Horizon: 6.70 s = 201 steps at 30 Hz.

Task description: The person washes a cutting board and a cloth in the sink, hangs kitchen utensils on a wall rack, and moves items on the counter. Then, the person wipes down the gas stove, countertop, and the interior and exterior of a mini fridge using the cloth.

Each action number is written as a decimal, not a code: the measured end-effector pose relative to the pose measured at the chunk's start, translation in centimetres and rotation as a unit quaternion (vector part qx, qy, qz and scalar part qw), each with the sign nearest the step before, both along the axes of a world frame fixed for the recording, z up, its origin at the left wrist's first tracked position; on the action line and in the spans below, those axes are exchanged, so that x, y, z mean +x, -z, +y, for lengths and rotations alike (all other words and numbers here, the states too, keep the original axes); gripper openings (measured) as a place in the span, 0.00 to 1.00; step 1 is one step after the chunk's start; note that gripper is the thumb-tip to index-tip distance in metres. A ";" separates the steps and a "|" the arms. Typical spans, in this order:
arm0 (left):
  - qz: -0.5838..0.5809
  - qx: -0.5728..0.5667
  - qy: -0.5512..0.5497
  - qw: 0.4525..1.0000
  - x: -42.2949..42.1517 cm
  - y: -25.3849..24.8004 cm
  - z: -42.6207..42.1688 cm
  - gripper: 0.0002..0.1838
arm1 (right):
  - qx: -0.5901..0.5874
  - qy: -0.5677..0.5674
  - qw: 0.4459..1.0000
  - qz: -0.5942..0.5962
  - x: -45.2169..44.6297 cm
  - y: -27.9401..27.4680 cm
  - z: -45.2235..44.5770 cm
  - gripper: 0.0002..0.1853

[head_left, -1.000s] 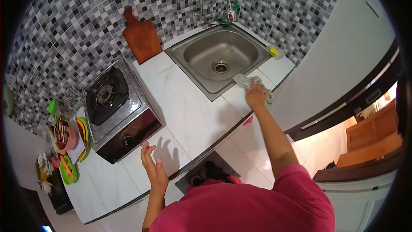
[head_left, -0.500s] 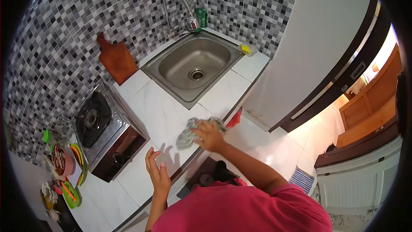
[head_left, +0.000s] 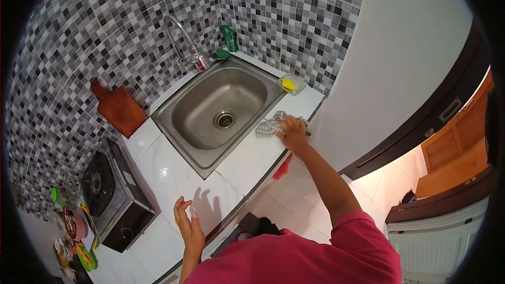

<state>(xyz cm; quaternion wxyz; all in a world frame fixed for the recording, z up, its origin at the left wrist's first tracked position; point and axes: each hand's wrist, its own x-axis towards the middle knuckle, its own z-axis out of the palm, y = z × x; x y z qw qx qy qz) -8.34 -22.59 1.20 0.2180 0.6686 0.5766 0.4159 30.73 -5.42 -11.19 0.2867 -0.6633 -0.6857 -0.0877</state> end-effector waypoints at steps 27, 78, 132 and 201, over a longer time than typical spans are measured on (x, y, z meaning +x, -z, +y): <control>0.008 -0.027 -0.011 1.000 -0.9 -0.1 0.8 0.20 | -0.027 0.076 0.997 0.015 -1.0 -0.6 -2.4 0.28; -0.037 0.006 -0.529 0.848 -38.5 3.5 -38.3 0.13 | -0.203 -0.656 0.704 -0.180 -61.5 -6.2 -28.4 0.34; -0.014 0.020 -0.528 0.849 -58.5 3.4 -47.0 0.10 | -0.157 -0.625 0.754 -0.129 -99.0 -3.5 -36.4 0.32; -0.054 -0.036 -0.502 0.862 -73.7 4.4 -60.1 0.12 | -0.112 -0.724 0.679 0.030 -107.5 -2.3 -53.5 0.19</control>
